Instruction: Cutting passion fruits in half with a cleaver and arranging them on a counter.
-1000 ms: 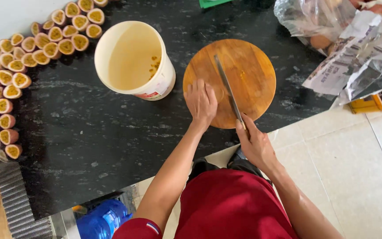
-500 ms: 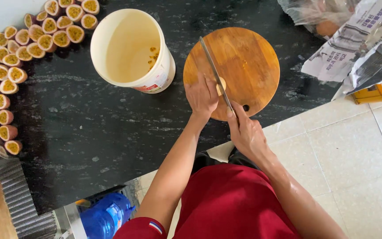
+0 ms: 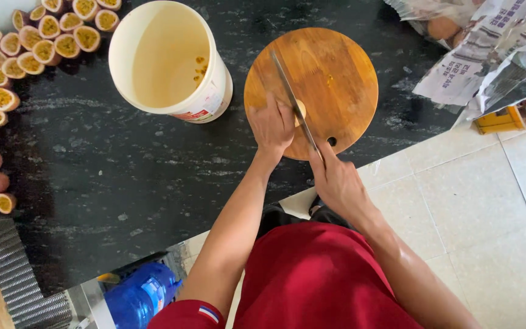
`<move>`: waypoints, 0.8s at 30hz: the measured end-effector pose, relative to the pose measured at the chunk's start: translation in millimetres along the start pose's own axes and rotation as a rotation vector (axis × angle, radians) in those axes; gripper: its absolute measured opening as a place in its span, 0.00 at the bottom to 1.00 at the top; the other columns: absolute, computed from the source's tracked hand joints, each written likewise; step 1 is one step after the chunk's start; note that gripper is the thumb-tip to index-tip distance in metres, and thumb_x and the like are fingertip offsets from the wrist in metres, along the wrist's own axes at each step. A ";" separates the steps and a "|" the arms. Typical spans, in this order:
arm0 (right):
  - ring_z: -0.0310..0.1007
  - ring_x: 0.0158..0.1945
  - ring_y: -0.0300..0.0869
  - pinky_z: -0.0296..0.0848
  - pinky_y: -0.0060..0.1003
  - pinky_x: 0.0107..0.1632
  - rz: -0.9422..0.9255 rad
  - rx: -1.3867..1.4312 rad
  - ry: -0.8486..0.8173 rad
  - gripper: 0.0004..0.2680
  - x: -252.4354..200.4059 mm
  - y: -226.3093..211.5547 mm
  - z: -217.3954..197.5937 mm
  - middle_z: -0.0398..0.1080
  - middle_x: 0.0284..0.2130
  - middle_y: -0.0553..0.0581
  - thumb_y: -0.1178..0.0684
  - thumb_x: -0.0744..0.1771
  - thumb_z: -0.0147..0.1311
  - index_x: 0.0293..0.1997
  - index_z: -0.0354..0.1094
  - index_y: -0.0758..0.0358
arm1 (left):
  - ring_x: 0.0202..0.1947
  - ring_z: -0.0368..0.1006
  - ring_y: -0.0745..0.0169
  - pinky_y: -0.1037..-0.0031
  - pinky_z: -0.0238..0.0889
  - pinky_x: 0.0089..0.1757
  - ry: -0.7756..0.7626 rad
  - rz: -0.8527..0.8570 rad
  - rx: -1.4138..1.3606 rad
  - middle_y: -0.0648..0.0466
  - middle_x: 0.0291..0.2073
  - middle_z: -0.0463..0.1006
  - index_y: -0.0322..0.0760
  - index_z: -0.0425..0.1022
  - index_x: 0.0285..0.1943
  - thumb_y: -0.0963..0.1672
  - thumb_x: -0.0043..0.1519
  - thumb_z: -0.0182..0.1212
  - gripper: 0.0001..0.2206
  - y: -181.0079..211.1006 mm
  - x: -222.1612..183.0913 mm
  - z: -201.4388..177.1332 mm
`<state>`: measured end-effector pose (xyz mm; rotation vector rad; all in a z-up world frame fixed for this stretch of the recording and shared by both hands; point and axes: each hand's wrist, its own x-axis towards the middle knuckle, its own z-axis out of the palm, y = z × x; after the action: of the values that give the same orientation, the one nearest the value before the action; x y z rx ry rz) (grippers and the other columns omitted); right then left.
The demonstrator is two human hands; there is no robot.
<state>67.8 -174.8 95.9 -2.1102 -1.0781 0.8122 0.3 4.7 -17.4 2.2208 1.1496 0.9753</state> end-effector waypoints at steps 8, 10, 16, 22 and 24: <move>0.72 0.36 0.70 0.69 0.64 0.37 -0.179 -0.081 0.019 0.11 28.1 38.5 25.9 0.72 0.34 0.75 0.51 0.71 0.42 0.60 0.60 0.56 | 0.22 0.66 0.40 0.57 0.54 0.36 0.032 0.133 0.107 0.45 0.19 0.69 0.35 0.68 0.36 0.45 0.69 0.45 0.12 -7.3 -3.0 5.7; 0.74 0.37 0.68 0.70 0.62 0.38 -0.226 -0.119 0.000 0.10 27.8 41.6 29.1 0.73 0.40 0.73 0.51 0.72 0.40 0.59 0.62 0.57 | 0.22 0.67 0.40 0.57 0.55 0.36 0.016 0.091 0.074 0.45 0.18 0.70 0.35 0.68 0.35 0.45 0.68 0.45 0.12 -7.1 -4.2 4.3; 0.74 0.35 0.67 0.71 0.62 0.39 -0.030 -0.082 -0.109 0.12 -13.7 39.0 16.3 0.72 0.43 0.70 0.51 0.71 0.43 0.62 0.62 0.58 | 0.21 0.68 0.40 0.57 0.55 0.35 0.072 0.083 0.053 0.45 0.19 0.72 0.35 0.68 0.34 0.45 0.68 0.45 0.12 -13.5 -3.2 13.3; 0.71 0.36 0.73 0.67 0.67 0.39 -0.078 0.007 0.002 0.08 37.2 34.3 38.3 0.71 0.29 0.77 0.49 0.72 0.44 0.50 0.61 0.62 | 0.22 0.68 0.40 0.57 0.56 0.36 0.079 0.060 0.096 0.45 0.18 0.71 0.35 0.67 0.34 0.45 0.68 0.44 0.11 -8.3 -4.8 10.8; 0.71 0.37 0.73 0.69 0.65 0.39 -0.136 0.014 0.043 0.08 33.4 34.9 36.1 0.71 0.29 0.77 0.48 0.73 0.44 0.48 0.61 0.62 | 0.20 0.67 0.41 0.57 0.57 0.36 0.051 0.050 0.105 0.45 0.16 0.70 0.35 0.67 0.33 0.45 0.68 0.44 0.12 -6.4 -3.7 7.5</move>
<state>72.7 -154.0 39.6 -2.0088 -1.1751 0.7041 1.3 4.7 -27.9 2.3300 1.1979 1.0190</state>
